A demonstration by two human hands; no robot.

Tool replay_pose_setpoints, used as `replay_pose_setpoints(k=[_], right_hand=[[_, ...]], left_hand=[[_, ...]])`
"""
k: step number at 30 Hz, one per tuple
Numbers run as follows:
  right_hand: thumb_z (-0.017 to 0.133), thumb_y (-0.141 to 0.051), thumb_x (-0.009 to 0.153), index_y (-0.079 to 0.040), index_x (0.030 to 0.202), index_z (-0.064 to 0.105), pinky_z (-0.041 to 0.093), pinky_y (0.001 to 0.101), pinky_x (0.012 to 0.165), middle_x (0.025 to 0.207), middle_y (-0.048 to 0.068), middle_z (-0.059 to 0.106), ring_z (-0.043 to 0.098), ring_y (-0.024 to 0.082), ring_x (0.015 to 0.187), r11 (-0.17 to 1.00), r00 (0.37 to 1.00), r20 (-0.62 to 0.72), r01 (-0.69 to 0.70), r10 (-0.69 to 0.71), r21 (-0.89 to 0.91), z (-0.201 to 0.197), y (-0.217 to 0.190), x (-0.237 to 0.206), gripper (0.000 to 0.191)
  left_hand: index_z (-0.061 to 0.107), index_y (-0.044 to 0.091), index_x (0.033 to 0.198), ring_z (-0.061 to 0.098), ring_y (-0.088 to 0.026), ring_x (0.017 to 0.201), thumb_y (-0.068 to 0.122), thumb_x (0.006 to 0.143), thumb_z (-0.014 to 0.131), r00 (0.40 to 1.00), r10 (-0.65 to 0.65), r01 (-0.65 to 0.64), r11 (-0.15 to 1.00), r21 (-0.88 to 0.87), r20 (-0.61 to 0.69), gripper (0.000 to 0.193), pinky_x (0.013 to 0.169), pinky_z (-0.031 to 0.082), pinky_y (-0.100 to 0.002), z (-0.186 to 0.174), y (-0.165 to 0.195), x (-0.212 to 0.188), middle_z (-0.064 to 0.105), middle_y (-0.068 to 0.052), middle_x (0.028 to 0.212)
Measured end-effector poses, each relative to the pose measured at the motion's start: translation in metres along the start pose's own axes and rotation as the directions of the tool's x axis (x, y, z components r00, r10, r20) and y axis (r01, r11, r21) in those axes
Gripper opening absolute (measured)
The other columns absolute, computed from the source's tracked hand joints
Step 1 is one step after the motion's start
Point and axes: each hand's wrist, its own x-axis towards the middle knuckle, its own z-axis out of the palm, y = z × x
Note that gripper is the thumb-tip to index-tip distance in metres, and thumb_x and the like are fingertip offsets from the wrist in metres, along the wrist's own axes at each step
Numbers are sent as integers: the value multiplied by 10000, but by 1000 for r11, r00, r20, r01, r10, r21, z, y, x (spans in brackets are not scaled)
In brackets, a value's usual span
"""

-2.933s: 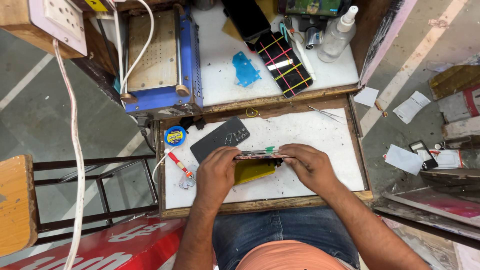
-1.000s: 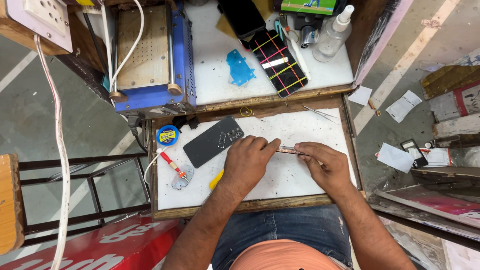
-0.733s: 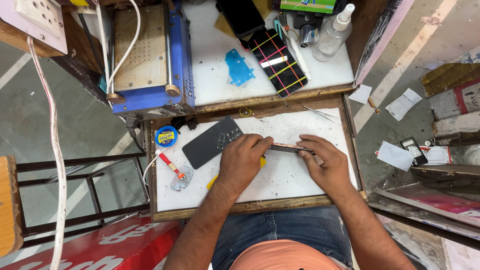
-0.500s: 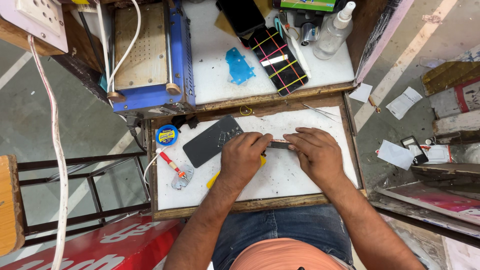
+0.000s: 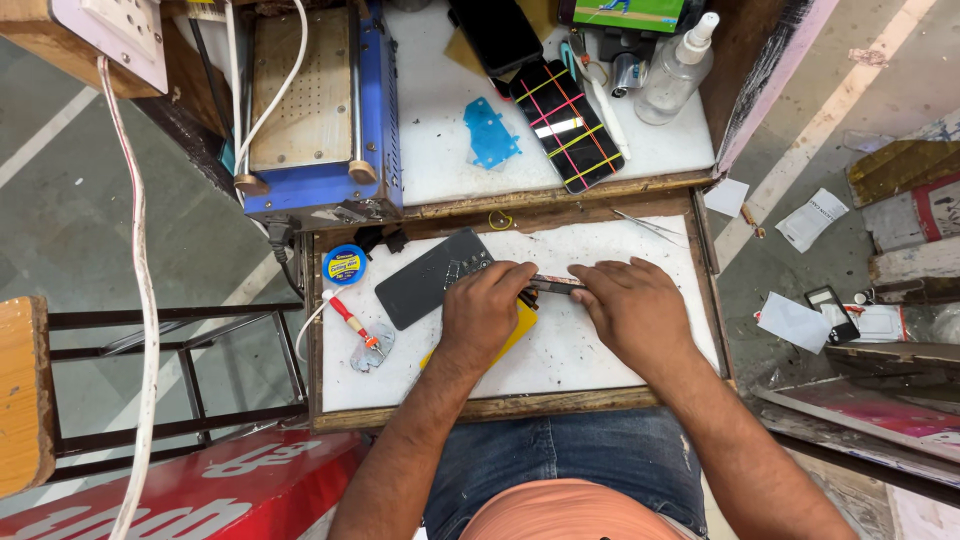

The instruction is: The person disassembles a smartphone, removes the battery and internal components, and reassembles the device. They use a red-handled screwdriver and tweezers to manipulate small parts and connectors, then close the phone casing.

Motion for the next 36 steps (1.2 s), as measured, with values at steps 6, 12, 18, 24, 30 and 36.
replay_pose_setpoints(k=[6,12,18,24,30,36], right_hand=[[724,-224,900,-194,1148,768,566,423,849,968,42,785,733,251,902,990,993,64,-101,96,95,-1,1,1,253],[692,-194,950,-172,1182,759,562,428,1009,965,66,779,744,264,917,966,994,-15,-105,112,237,-9,5,-7,242],[697,-152,933,-104,1197,730,584,409,863,1069,99,783,758,276,933,942,994,-91,-34,68,334,-8,-3,-4,270],[682,-125,995,-84,1171,733,625,316,797,1065,101,781,778,219,936,871,957,-216,-68,195,486,23,-9,-7,188],[588,-222,1060,-58,1217,707,613,318,809,1050,84,792,758,211,944,704,929,-166,-126,332,699,41,1,-18,256],[555,-310,1090,0,1305,629,606,322,957,1191,147,747,732,230,1118,664,963,-168,-14,209,747,33,7,-20,385]], left_hand=[[714,61,1190,746,-284,868,49,929,683,997,-51,58,991,-117,60,262,729,619,-378,-9,5,6,747,-106,1021],[716,75,1176,750,-299,916,51,937,672,994,-86,99,976,-193,72,244,785,614,-405,-21,12,16,763,-121,1031],[726,95,1159,744,-270,931,6,915,674,988,151,-152,988,-17,-42,265,815,591,-410,-40,27,22,747,-89,1009],[737,89,1178,731,-261,864,20,899,712,983,177,-172,982,80,-56,288,786,580,-411,-51,41,24,717,-71,941],[711,69,1218,746,-281,972,55,942,720,991,116,-125,980,-155,-63,276,873,589,-413,-47,39,24,748,-106,1040],[712,102,1224,753,-262,1021,46,962,683,992,128,-129,980,-152,-18,269,979,588,-433,-39,39,25,763,-87,1065]])
